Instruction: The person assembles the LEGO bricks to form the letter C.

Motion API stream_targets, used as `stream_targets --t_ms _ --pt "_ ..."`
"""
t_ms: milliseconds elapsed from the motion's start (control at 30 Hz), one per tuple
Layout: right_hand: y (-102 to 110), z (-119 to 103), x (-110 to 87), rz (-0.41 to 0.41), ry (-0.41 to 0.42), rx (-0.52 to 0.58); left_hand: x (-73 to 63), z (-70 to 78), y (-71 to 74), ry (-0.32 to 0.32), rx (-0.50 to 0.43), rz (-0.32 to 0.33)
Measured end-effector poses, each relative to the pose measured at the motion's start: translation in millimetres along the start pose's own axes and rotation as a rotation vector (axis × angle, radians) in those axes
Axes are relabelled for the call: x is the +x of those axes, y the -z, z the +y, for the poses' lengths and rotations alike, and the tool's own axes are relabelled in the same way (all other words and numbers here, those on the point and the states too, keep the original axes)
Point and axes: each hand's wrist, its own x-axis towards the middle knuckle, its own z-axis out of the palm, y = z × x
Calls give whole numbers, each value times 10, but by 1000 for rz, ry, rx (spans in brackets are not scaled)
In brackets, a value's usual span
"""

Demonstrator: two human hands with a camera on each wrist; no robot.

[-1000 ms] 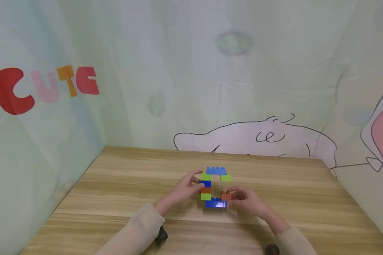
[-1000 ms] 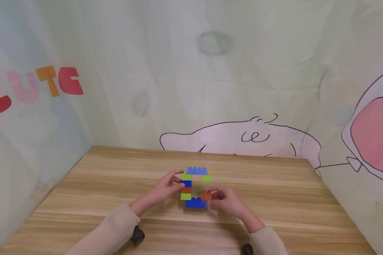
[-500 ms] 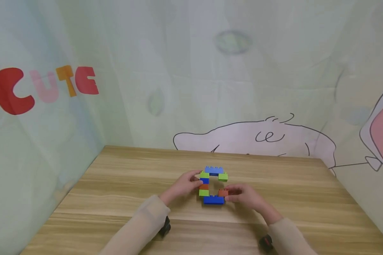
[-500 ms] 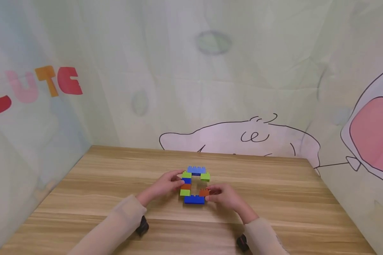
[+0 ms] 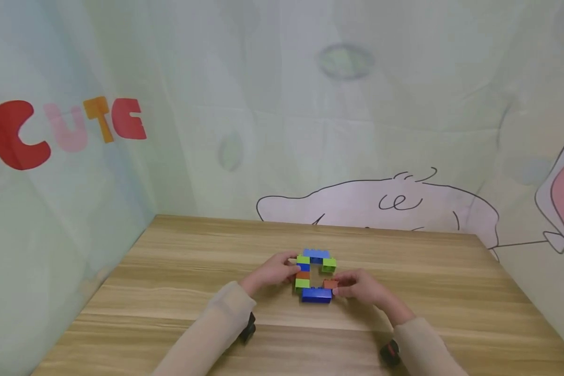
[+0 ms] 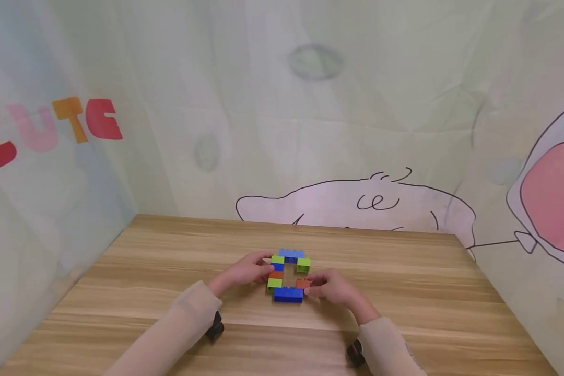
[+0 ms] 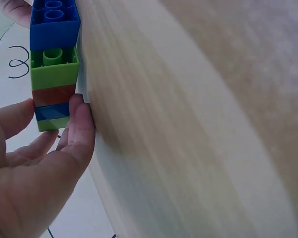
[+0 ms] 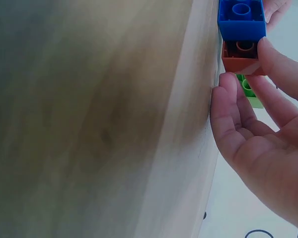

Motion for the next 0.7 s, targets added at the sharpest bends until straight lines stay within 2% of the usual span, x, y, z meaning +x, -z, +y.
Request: stream_targets --t_ms 233,700 --pt "-15 -16 -16 -10 -47 16 -39 -7 4 -6 2 -1" --pt "-24 -50 -42 -59 -32 32 -54 -45 -1 -11 47 -15"
